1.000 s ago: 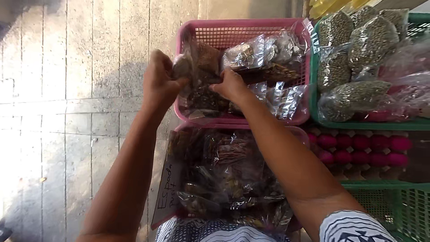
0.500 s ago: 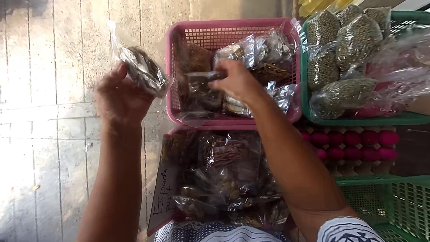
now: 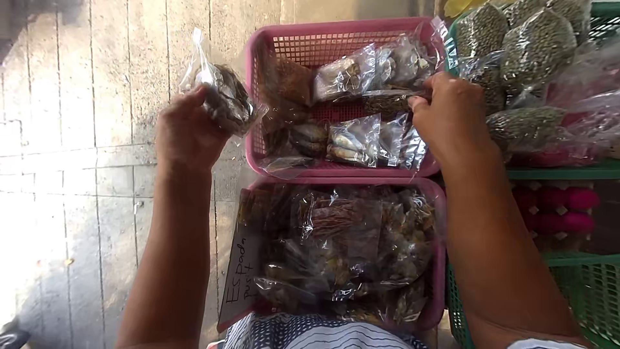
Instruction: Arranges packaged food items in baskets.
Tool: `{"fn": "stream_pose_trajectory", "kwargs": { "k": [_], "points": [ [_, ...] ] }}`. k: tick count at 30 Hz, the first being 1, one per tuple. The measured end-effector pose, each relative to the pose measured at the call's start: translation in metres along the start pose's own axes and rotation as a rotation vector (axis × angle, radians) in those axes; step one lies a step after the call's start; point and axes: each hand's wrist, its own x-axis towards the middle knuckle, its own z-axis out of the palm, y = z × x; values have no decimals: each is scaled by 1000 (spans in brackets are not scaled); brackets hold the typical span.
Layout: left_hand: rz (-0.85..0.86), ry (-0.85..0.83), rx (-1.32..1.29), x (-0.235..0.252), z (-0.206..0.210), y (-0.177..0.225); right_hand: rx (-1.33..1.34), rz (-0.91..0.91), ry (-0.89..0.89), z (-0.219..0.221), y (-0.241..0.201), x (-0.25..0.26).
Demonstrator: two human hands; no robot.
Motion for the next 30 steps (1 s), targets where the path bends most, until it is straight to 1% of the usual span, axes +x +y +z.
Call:
{"fn": "stream_pose_trajectory", "kwargs": {
  "k": [2, 4, 5, 6, 7, 8, 9, 11, 13, 16, 17, 19, 22, 24, 25, 27, 30],
  "points": [
    [2, 16, -27, 1, 1, 1, -33, -55, 90, -10, -23, -5],
    [13, -18, -114, 1, -3, -2, 20, -233, 109, -7, -52, -11],
    [18, -52, -172, 2, -5, -5, 74, -344, 63, 2, -66, -12],
    [15, -105, -226, 4, -7, -9, 137, -439, -40, 16, -78, -10],
    [0, -179, -246, 4, -10, -13, 185, -485, -184, 34, -90, -6],
    [-20, -219, -239, 2, -9, -16, 189, -489, -325, 53, -100, 0],
    [-31, -198, -203, -2, -4, -18, 153, -470, -427, 72, -109, 6],
    [-35, -119, -79, -10, 4, -16, 74, -445, -488, 104, -119, 12],
    [-55, -67, 21, -15, 4, -10, 44, -412, -464, 117, -125, 12],
    [-85, -168, 5, -15, -19, -3, 20, -327, -482, 116, -134, 6],
    [-88, -178, 3, -15, -26, -1, 1, -295, -500, 115, -136, 5],
    [-87, -136, 34, -20, -32, -1, -38, -257, -517, 112, -137, 6],
    [-105, -17, 75, -25, -31, -5, -120, -250, -523, 109, -141, 4],
    [-108, -53, 75, -23, -32, -9, -133, -236, -505, 113, -142, -1],
    [-100, -92, 83, -21, -29, -9, -126, -235, -487, 115, -142, -2],
    [-67, -146, 178, -14, -19, -6, -118, -247, -471, 117, -143, -1],
    [29, -115, 430, 7, 5, 0, -110, -253, -487, 116, -146, -1]
  ]
}}
